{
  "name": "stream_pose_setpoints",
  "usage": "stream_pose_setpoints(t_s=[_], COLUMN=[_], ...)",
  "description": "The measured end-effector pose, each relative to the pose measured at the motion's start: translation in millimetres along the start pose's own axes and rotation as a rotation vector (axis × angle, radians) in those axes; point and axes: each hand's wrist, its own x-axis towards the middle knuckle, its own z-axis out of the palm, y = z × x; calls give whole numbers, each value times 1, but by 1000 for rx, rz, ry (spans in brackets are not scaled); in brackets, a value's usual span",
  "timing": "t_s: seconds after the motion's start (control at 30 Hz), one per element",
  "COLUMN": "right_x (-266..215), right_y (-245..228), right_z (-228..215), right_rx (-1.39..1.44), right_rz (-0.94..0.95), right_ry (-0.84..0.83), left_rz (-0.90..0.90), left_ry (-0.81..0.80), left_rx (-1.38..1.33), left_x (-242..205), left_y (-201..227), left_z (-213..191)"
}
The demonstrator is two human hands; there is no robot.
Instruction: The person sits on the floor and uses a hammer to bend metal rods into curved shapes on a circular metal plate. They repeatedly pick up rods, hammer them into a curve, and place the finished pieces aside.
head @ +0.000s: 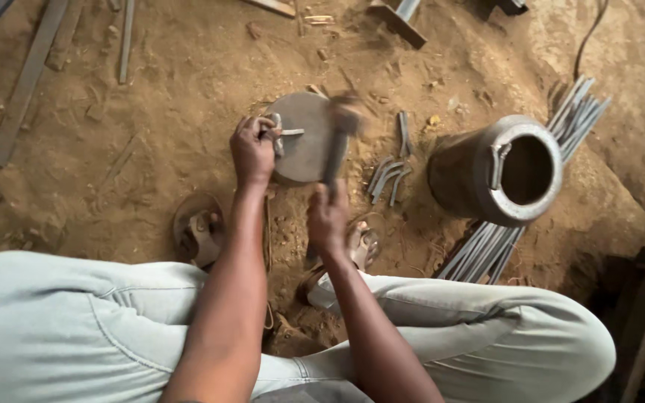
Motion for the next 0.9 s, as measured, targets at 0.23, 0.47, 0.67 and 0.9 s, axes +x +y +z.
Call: stream_pose_setpoints(t_s=[0.23,0.47,0.67,0.9], right_x=[15,26,12,8], right_y=[20,13,-8,-23], right_z=[-24,-39,-57,-57], right_rx=[114,120,83,215], right_rz=[333,413,197,-103], right_ry=[3,-60,-77,-41], left_rz=[-34,-675,-476,-28], left_ry=[-28,83,-88,-73], left_rx=[-5,182,447,711], left_x=[-9,-65,-106,-87], left_y=[-8,16,16,35], left_z=[-5,44,45,36])
